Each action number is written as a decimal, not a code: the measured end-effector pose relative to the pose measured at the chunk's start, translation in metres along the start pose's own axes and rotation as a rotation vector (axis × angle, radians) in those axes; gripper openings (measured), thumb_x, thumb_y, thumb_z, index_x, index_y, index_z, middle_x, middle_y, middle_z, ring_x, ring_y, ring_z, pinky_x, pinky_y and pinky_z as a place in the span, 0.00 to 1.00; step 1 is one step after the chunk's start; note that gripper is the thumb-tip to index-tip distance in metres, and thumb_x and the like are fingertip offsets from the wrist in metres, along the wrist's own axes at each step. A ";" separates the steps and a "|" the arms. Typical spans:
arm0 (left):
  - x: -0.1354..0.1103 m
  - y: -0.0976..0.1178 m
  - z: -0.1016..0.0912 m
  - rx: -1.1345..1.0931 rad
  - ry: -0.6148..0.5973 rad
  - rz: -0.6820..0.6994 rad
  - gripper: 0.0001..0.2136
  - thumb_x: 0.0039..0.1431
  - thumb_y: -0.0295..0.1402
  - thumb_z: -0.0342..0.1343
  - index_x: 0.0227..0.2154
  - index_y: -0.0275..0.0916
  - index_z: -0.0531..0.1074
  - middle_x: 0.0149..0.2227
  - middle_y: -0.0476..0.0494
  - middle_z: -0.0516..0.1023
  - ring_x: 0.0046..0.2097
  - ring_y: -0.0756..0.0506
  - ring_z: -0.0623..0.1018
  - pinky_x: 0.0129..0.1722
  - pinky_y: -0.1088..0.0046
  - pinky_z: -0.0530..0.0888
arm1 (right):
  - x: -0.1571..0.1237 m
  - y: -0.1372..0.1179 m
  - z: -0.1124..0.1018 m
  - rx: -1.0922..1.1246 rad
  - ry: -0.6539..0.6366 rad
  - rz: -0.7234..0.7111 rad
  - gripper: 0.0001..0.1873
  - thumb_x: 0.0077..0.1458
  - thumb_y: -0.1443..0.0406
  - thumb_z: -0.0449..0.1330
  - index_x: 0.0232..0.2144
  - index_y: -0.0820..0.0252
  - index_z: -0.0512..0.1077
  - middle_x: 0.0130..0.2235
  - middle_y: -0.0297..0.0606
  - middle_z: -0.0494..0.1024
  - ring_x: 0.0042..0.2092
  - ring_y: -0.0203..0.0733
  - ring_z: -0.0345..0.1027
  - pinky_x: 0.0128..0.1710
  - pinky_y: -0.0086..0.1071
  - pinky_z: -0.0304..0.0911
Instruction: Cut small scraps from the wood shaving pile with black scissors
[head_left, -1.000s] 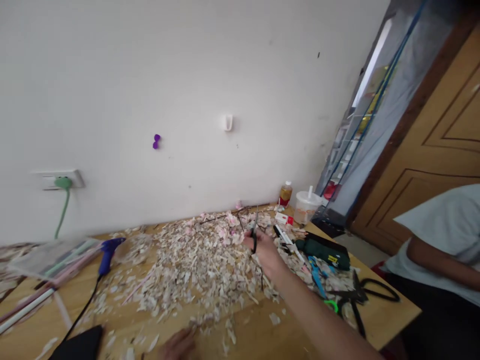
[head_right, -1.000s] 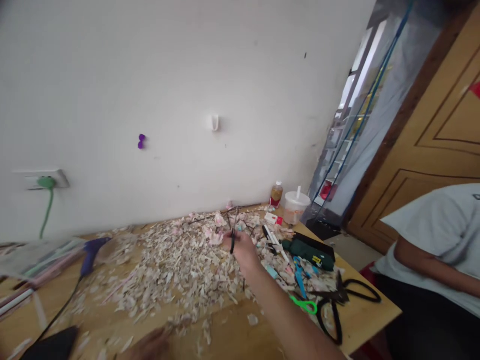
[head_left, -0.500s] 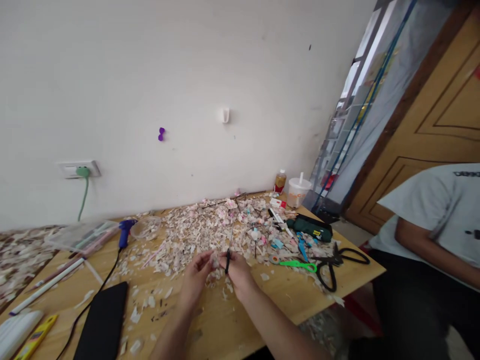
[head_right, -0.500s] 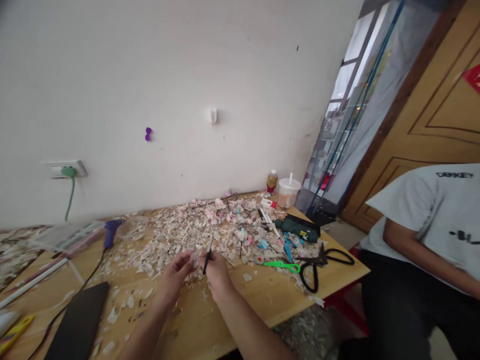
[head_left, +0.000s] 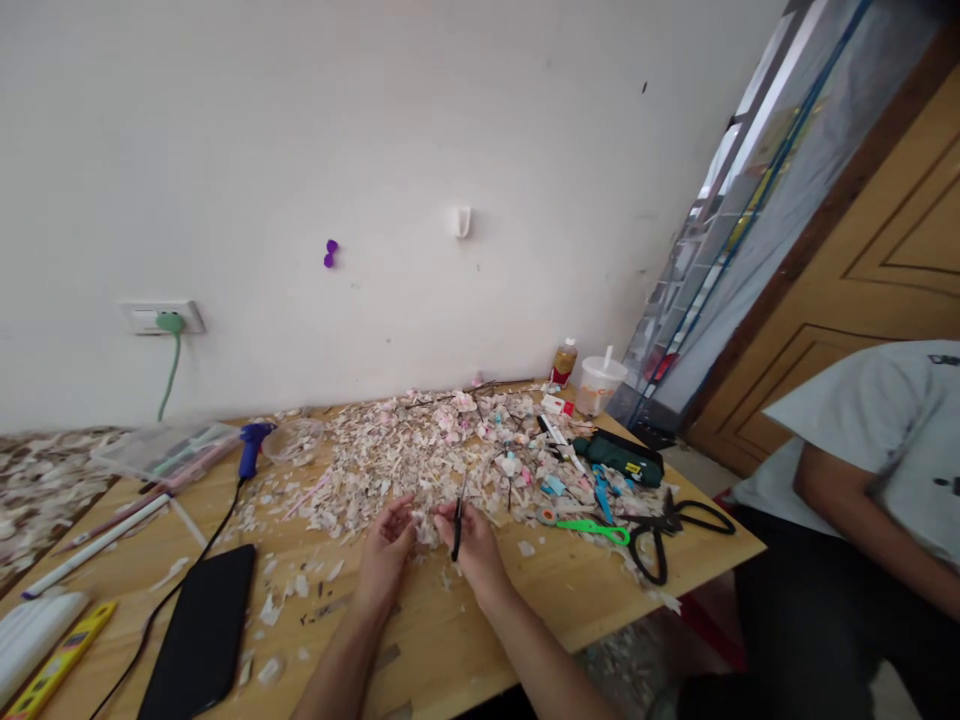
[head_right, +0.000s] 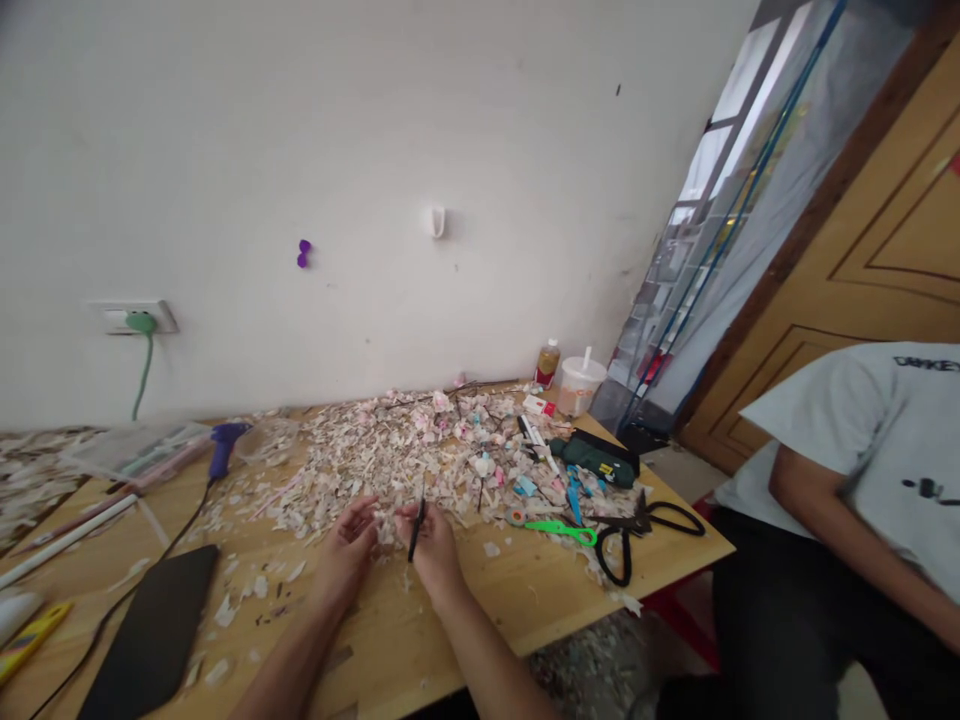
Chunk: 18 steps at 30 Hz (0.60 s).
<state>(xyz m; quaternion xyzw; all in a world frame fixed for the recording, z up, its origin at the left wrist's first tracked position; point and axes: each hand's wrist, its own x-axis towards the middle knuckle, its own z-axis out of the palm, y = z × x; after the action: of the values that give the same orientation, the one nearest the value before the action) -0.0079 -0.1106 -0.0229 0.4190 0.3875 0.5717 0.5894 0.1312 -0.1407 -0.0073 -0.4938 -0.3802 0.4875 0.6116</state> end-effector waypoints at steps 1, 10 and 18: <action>0.000 -0.001 0.000 -0.009 0.002 0.001 0.21 0.46 0.36 0.69 0.44 0.42 0.75 0.35 0.49 0.76 0.35 0.50 0.75 0.34 0.77 0.72 | -0.002 0.002 0.001 -0.008 -0.048 -0.022 0.21 0.40 0.57 0.70 0.36 0.59 0.72 0.35 0.36 0.77 0.38 0.41 0.71 0.40 0.33 0.66; -0.005 0.000 0.000 -0.068 0.025 0.013 0.20 0.46 0.34 0.69 0.44 0.43 0.74 0.39 0.47 0.78 0.42 0.47 0.77 0.41 0.73 0.74 | 0.002 0.018 0.010 0.073 -0.133 0.027 0.23 0.39 0.61 0.71 0.38 0.57 0.68 0.39 0.36 0.76 0.36 0.40 0.72 0.34 0.30 0.67; -0.010 0.002 0.003 -0.195 0.071 -0.064 0.20 0.44 0.38 0.69 0.41 0.42 0.72 0.38 0.48 0.76 0.38 0.46 0.79 0.38 0.69 0.76 | 0.001 0.014 -0.014 -0.322 -0.238 -0.260 0.26 0.53 0.60 0.62 0.53 0.56 0.63 0.51 0.42 0.71 0.51 0.47 0.68 0.52 0.40 0.64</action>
<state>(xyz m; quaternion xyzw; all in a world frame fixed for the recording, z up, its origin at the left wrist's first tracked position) -0.0063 -0.1206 -0.0204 0.3265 0.3637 0.6022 0.6313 0.1415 -0.1420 -0.0236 -0.4709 -0.5829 0.3926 0.5332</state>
